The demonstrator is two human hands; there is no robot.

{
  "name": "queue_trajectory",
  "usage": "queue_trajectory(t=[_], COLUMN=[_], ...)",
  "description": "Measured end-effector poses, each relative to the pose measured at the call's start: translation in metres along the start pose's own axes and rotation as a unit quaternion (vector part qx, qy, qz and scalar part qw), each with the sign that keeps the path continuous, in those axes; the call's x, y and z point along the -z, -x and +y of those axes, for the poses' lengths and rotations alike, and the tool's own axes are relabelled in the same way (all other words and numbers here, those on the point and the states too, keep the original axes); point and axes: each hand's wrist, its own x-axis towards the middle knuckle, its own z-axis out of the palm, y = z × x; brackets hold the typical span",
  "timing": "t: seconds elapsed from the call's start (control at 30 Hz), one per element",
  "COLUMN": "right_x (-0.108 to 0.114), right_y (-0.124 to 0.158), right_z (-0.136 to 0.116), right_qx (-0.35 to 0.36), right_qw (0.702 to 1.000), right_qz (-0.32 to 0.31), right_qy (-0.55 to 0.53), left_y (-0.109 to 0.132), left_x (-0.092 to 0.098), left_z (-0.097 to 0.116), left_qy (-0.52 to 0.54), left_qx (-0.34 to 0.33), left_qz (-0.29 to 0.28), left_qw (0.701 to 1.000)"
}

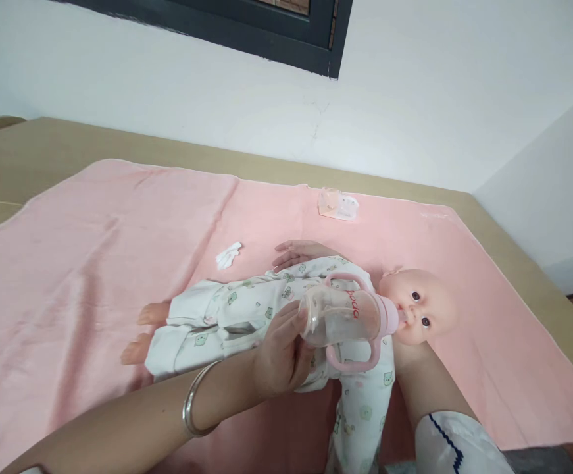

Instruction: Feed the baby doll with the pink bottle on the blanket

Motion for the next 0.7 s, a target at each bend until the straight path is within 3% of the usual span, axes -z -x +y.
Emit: queue_trajectory(t=[0.7], right_x=[-0.0019], right_y=[0.0037], right_z=[-0.0068], right_qx=[0.011], right_qw=[0.999], right_qz=[-0.008], right_qy=[0.043], left_y=[0.0012], left_x=[-0.0063], left_z=[0.0002], left_qy=[0.019], left_qx=[0.008], left_qz=[0.026], left_qw=[0.999])
